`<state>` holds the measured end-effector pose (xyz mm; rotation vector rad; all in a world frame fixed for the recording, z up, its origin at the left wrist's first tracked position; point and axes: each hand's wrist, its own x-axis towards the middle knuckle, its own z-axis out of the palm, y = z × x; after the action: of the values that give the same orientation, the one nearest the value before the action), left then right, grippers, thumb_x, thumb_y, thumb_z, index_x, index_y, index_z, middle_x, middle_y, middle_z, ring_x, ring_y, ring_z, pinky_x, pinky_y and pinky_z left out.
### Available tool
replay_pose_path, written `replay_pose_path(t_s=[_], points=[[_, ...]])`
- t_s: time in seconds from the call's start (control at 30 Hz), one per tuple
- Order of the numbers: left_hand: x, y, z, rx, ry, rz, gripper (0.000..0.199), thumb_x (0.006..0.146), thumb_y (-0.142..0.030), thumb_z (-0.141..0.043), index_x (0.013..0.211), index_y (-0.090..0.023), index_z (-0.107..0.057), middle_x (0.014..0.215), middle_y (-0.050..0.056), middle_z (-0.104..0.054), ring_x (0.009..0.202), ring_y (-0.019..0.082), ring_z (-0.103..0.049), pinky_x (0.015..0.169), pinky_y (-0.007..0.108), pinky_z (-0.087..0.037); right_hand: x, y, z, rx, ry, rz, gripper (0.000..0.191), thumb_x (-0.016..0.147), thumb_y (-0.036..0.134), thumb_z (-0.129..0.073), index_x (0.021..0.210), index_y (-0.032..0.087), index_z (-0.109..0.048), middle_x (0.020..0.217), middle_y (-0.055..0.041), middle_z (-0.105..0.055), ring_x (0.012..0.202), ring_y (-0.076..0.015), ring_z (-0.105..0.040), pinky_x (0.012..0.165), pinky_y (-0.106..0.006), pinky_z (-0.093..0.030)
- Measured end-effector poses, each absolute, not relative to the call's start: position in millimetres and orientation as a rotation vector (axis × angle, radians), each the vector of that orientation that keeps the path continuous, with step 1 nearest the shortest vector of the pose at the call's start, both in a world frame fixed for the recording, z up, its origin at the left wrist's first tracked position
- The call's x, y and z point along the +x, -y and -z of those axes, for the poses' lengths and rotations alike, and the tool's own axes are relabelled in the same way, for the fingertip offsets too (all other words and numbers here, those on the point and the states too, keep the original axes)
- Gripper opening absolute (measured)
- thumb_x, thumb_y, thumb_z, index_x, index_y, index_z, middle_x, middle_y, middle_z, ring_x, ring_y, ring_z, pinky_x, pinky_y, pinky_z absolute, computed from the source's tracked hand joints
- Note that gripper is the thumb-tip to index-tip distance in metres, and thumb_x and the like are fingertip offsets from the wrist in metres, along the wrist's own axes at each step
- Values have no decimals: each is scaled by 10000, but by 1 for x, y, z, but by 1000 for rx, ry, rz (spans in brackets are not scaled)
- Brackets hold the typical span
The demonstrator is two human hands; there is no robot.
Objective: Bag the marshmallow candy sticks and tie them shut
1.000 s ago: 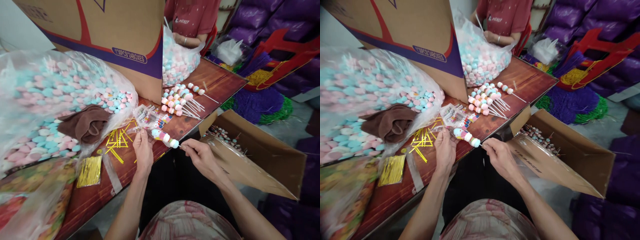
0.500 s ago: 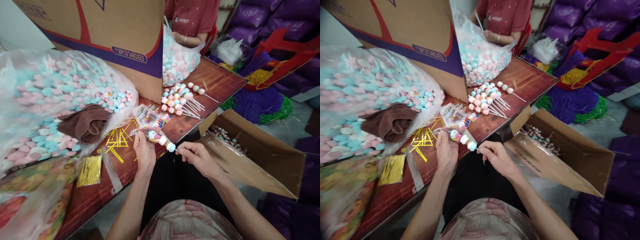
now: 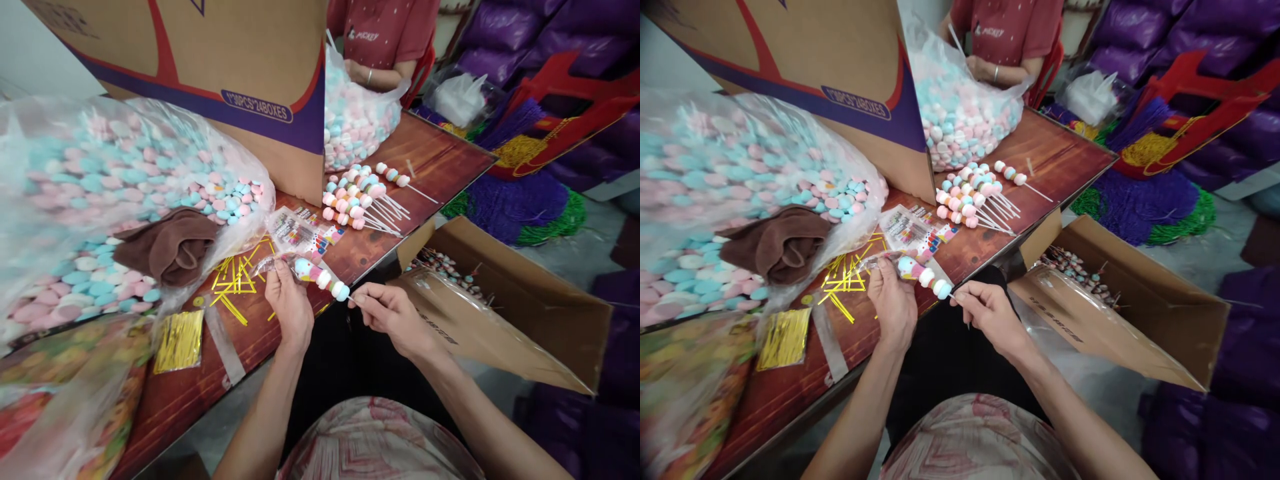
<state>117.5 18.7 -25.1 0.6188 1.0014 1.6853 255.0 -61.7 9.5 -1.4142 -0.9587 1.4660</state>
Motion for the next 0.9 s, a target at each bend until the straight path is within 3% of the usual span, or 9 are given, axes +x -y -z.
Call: replay_pose_path(t_s=[0.1,0.23,0.53,0.73,0.9], points=[[119,-16,20,602,-1004,-1645,310,824,-484,-686,829,-181,-620,814,-3,-632,787,131,-624,739,253,-511,252,65,-8,-1517,1249,-1127,244,919,323,-535,749,169,-621,635,13,-526,584,-102,-457,559,-239,-345],[116,-14,11,507,-938,-1533,312,806,-480,-711,904,-194,-630,847,8,-666,765,139,-651,736,277,-534,252,67,-6,-1569,1443,-850,224,943,280,-514,766,180,-608,705,7,-554,653,-115,-491,649,-250,-377],[94,-21,11,419,-881,-1358,281,745,-346,-806,899,-164,-658,944,39,-718,858,144,-682,818,279,-531,261,63,-16,-1526,1260,-1157,235,896,302,-541,714,172,-610,594,20,-505,575,-112,-450,558,-240,-346],[95,-22,9,514,-859,-1295,312,785,-424,-756,873,-144,-649,851,63,-722,787,170,-699,798,313,-545,258,61,-16,-1439,1077,-1433,270,869,399,-567,739,169,-627,486,56,-408,454,-83,-308,450,-231,-225],[104,-17,8,496,-827,-1288,314,832,-451,-702,921,-164,-611,788,36,-699,793,183,-710,805,334,-554,251,62,-15,-1456,1121,-1371,283,904,398,-536,770,164,-623,499,59,-398,459,-81,-315,454,-232,-227]])
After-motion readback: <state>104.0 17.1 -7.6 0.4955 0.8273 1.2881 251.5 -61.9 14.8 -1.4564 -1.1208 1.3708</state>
